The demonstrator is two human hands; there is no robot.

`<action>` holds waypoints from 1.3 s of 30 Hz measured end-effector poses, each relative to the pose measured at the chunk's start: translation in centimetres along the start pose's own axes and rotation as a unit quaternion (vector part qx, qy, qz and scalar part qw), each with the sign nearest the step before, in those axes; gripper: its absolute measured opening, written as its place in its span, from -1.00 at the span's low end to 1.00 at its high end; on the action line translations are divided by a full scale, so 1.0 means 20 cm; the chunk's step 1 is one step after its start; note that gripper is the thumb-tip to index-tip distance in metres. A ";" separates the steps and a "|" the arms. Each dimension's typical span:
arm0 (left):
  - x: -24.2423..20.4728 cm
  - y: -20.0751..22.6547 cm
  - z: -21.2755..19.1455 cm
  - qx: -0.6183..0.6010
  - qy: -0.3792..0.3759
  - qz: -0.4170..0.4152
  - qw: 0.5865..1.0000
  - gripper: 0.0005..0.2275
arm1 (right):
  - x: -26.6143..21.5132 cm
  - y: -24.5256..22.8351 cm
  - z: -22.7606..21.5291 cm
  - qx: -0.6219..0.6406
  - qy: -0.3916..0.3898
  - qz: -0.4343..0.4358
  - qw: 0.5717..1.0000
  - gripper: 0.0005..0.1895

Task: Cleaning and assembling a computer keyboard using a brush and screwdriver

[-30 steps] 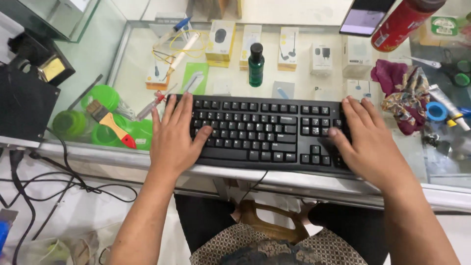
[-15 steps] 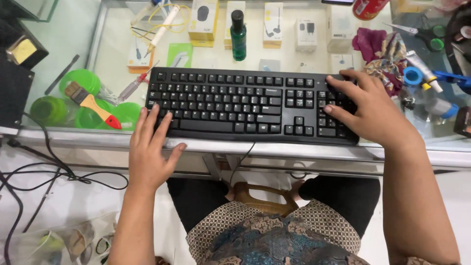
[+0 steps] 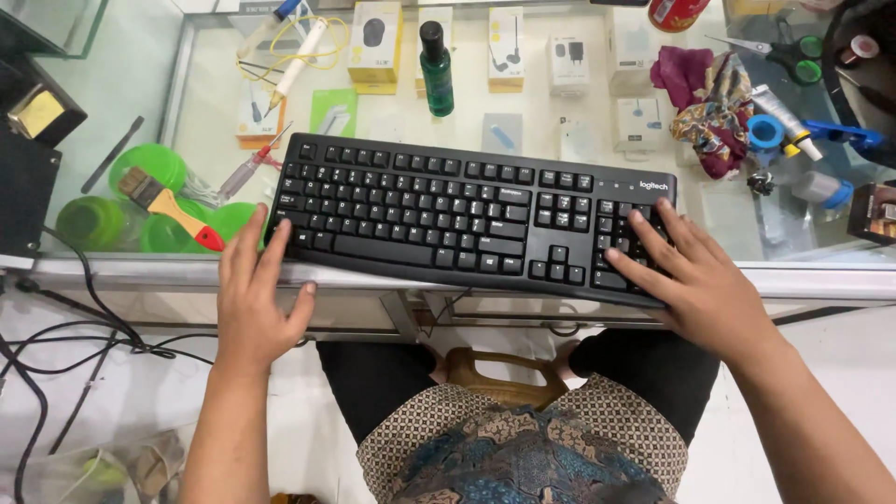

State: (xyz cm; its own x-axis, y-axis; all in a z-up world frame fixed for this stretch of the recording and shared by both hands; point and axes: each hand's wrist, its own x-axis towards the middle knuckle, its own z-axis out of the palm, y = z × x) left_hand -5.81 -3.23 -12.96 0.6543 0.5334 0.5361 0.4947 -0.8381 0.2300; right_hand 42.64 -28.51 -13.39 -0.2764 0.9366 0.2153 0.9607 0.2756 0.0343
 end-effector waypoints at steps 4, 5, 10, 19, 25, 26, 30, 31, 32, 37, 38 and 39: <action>-0.03 -0.02 0.02 0.029 -0.036 -0.060 0.997 -0.31 | -0.07 0.03 0.11 -0.038 0.051 -0.024 0.998 -0.19; -0.04 -0.02 0.03 0.021 -0.045 -0.069 0.996 -0.31 | -0.09 0.04 0.14 -0.041 0.060 -0.031 0.997 -0.29; 0.02 0.11 0.03 0.085 -0.026 -0.029 0.996 -0.32 | 0.02 0.03 -0.06 0.038 0.116 -0.086 0.989 -0.48; 0.39 0.58 0.08 0.033 0.100 0.152 0.983 -0.81 | 0.10 0.15 -0.27 0.174 0.023 -0.078 0.981 -0.44; 0.45 0.61 0.15 0.033 0.146 0.169 0.974 -0.84 | 0.11 0.19 -0.31 0.196 -0.001 -0.061 0.979 -0.37; 0.45 0.62 0.16 0.042 0.154 0.168 0.973 -0.84 | 0.11 0.19 -0.31 0.197 -0.006 -0.061 0.978 -0.39; 0.48 0.63 0.17 0.044 0.167 0.181 0.968 -0.85 | 0.12 0.20 -0.32 0.184 -0.031 -0.041 0.982 -0.33; 0.48 0.63 0.17 0.043 0.170 0.190 0.966 -0.86 | 0.12 0.20 -0.32 0.188 -0.027 -0.039 0.981 -0.33; 0.49 0.64 0.16 0.041 0.173 0.197 0.964 -0.88 | 0.12 0.20 -0.32 0.192 -0.025 -0.037 0.980 -0.34; 0.48 0.66 0.16 0.016 0.164 0.208 0.964 -0.87 | 0.13 0.18 -0.35 0.203 -0.016 -0.038 0.978 -0.34; 0.48 0.66 0.16 0.010 0.161 0.213 0.964 -0.86 | 0.13 0.18 -0.35 0.204 -0.015 -0.038 0.978 -0.33; 0.48 0.66 0.16 0.010 0.161 0.214 0.964 -0.86 | 0.14 0.16 -0.36 0.203 -0.015 -0.038 0.978 -0.33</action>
State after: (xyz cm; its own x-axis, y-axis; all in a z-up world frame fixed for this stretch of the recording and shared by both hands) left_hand 8.76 -8.76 -7.33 0.5909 0.0744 0.8033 0.2323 -0.9693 -0.0811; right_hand 45.19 -26.62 -5.67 -0.3526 0.9147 0.1976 0.8489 0.4015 -0.3437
